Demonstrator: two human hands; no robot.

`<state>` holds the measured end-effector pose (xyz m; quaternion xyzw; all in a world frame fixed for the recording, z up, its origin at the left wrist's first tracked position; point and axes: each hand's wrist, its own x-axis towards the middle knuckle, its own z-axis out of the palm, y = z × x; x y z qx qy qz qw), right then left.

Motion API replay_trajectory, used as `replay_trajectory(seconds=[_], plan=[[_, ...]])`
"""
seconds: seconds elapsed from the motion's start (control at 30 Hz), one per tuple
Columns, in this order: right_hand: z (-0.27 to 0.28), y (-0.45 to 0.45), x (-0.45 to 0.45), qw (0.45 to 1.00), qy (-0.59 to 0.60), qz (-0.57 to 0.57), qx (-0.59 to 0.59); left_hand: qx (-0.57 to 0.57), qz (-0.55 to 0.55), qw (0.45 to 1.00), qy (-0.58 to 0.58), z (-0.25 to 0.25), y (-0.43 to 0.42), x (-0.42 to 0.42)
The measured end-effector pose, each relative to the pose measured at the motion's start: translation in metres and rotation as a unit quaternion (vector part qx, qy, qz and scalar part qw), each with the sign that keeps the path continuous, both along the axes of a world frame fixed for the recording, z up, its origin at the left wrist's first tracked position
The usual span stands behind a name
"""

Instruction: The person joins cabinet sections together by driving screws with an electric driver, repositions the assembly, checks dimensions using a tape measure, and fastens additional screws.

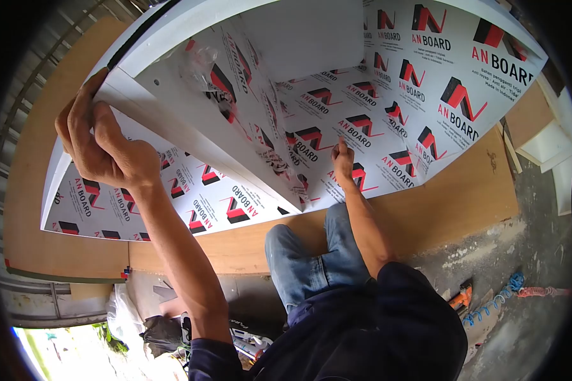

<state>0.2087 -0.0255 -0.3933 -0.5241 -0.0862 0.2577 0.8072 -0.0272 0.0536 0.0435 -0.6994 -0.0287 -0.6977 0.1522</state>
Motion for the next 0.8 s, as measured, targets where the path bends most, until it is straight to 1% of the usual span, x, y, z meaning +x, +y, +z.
replay_trajectory(seconds=[0.03, 0.1, 0.17, 0.2, 0.23, 0.3, 0.33, 0.37, 0.4, 0.43, 0.47, 0.5, 0.53, 0.57, 0.63, 0.67, 0.7, 0.77, 0.8], plan=[[0.018, -0.017, 0.004, 1.000, 0.006, 0.004, -0.012, 0.013, 0.002, 1.000, 0.004, 0.000, 0.000, -0.001], [0.051, -0.050, 0.013, 0.998, -0.069, -0.003, -0.008, 0.005, -0.007, 1.000, 0.005, 0.000, -0.003, -0.004], [0.111, -0.091, 0.012, 0.986, -0.163, -0.004, 0.026, -0.039, -0.044, 0.998, 0.020, -0.001, -0.010, -0.006], [0.149, -0.113, 0.010, 0.973, -0.221, 0.010, 0.073, -0.075, -0.054, 0.996, 0.012, -0.001, -0.020, -0.009], [0.190, -0.135, 0.008, 0.952, -0.279, 0.022, 0.122, -0.073, -0.057, 0.996, 0.002, 0.000, -0.032, -0.012], [0.265, -0.181, 0.006, 0.881, -0.451, -0.033, 0.138, -0.069, -0.036, 0.995, -0.057, 0.001, -0.062, -0.016], [0.297, -0.193, 0.012, 0.824, -0.521, -0.053, 0.215, -0.064, -0.059, 0.996, -0.022, 0.003, -0.083, -0.021], [0.327, -0.204, 0.017, 0.755, -0.585, -0.070, 0.288, -0.057, -0.081, 0.995, 0.013, 0.005, -0.109, -0.026], [0.362, -0.218, 0.021, 0.753, -0.584, -0.096, 0.289, -0.083, -0.168, 0.972, 0.145, 0.011, -0.147, -0.034], [0.396, -0.228, 0.029, 0.745, -0.588, -0.115, 0.295, -0.079, -0.232, 0.946, 0.212, 0.014, -0.167, -0.035], [0.410, -0.233, 0.035, 0.723, -0.611, -0.115, 0.302, -0.085, -0.293, 0.911, 0.279, 0.018, -0.186, -0.036], [0.416, -0.232, 0.042, 0.706, -0.627, -0.120, 0.307, -0.021, -0.336, 0.903, 0.265, 0.018, -0.186, -0.027], [0.446, -0.230, 0.049, 0.719, -0.622, -0.122, 0.284, 0.045, -0.376, 0.890, 0.252, 0.016, -0.186, -0.019], [0.474, -0.225, 0.053, 0.736, -0.611, -0.128, 0.261, 0.089, -0.388, 0.885, 0.242, 0.017, -0.189, -0.014], [0.505, -0.210, 0.067, 0.737, -0.610, -0.247, 0.153, 0.177, -0.409, 0.868, 0.220, 0.020, -0.194, -0.006], [0.512, -0.207, 0.083, 0.750, -0.592, -0.230, 0.186, 0.072, -0.416, 0.894, 0.148, 0.016, -0.218, -0.005], [0.514, -0.207, 0.102, 0.763, -0.572, -0.216, 0.209, 0.099, -0.404, 0.897, 0.147, 0.019, -0.212, -0.004], [0.554, -0.185, 0.111, 0.812, -0.536, -0.164, 0.160, 0.154, -0.382, 0.900, 0.144, 0.023, -0.202, -0.006], [0.564, -0.177, 0.116, 0.808, -0.556, -0.121, 0.156, 0.086, -0.349, 0.902, 0.240, 0.038, -0.204, -0.010]])
